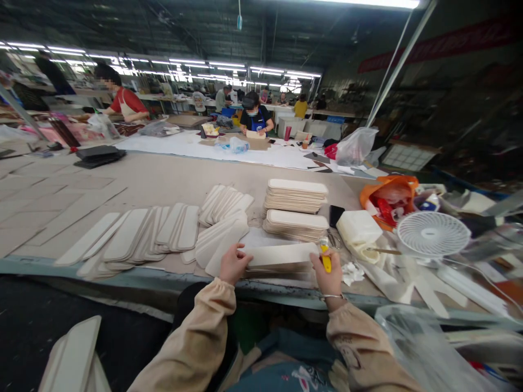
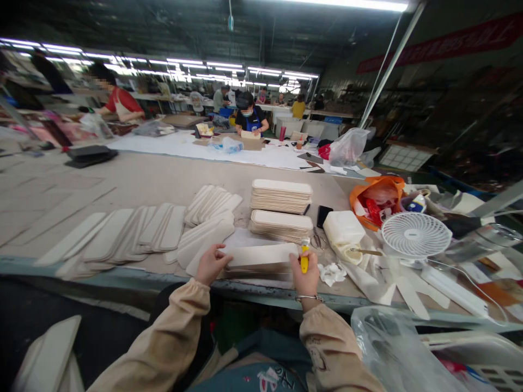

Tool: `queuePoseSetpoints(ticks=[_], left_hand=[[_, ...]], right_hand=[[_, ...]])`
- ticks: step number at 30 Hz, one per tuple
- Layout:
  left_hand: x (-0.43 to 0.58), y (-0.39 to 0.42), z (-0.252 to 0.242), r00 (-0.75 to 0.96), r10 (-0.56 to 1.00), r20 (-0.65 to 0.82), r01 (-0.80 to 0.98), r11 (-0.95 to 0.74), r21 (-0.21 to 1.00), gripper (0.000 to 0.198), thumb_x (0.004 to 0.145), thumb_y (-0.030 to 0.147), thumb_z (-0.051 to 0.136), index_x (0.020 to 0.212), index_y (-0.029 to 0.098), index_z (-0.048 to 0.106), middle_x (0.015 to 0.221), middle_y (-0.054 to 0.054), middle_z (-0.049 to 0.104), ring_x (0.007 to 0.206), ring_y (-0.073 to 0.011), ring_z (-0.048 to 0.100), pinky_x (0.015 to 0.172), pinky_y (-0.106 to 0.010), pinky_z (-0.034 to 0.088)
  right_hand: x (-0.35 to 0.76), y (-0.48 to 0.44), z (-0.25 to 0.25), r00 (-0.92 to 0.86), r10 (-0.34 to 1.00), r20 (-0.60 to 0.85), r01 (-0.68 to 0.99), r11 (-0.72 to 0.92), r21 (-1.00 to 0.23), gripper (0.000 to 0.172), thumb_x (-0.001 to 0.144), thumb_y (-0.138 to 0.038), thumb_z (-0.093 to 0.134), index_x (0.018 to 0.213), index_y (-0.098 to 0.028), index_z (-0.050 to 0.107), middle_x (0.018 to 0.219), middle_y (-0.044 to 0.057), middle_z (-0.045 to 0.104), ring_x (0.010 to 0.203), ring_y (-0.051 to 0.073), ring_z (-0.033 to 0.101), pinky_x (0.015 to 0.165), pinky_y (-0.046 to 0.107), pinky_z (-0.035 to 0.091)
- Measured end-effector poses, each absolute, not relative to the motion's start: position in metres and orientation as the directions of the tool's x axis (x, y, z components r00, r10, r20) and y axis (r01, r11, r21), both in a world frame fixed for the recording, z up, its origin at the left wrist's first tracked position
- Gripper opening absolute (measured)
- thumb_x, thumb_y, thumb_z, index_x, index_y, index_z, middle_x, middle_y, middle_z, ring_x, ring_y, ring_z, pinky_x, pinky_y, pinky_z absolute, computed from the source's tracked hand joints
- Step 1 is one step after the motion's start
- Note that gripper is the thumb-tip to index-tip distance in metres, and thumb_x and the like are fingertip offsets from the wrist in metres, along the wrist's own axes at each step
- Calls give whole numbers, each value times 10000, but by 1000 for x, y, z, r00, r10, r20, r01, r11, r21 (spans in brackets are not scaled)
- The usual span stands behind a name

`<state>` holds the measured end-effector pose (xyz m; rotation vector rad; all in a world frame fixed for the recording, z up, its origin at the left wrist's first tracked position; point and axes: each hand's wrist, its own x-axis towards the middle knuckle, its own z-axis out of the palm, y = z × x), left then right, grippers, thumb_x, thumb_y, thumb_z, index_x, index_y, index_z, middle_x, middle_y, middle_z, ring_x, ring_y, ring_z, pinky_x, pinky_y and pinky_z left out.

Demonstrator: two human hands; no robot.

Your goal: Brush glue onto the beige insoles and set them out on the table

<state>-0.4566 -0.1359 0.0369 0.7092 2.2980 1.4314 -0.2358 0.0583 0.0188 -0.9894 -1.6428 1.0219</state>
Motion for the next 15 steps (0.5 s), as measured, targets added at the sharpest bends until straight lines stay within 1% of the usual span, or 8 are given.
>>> queuePoseSetpoints(ticks=[4,7,11,13,15], left_hand=[[-460,-132,31,-827,562,-27,284,458,842,425,710,287,691,1105,164,595,670,31,667,713,-194,670,765,-320,487],[-459,-132,27,-816,577,-37,328,515,792,456,739,277,671,1171,164,577,692,33,670,728,-190,663,776,-314,478],[-459,-132,23,-797,602,-45,373,550,747,490,770,271,654,1233,141,561,711,28,666,731,-179,649,772,-297,471],[-460,-131,23,-786,617,-41,399,557,728,473,781,280,651,1230,151,579,717,28,656,739,-174,643,776,-290,470],[-460,-131,24,-775,631,-25,433,560,706,417,784,283,652,1185,171,623,738,18,646,772,-176,635,795,-289,467]], right_hand=[[-241,59,17,-240,913,330,257,388,-885,448,711,-578,700,859,-228,463,668,-58,531,578,144,515,618,285,446],[-243,58,15,-259,912,317,300,388,-871,449,718,-602,673,866,-229,471,689,-44,557,590,154,525,625,290,443],[-242,59,10,-290,900,326,340,416,-844,421,744,-586,655,879,-234,469,713,-34,573,610,164,552,646,297,449],[-241,59,8,-299,892,339,355,434,-828,410,751,-578,650,882,-235,468,726,-26,576,622,174,564,654,306,455],[-239,60,5,-310,889,337,368,440,-819,399,757,-567,640,894,-234,469,740,-16,585,634,185,579,661,317,467]])
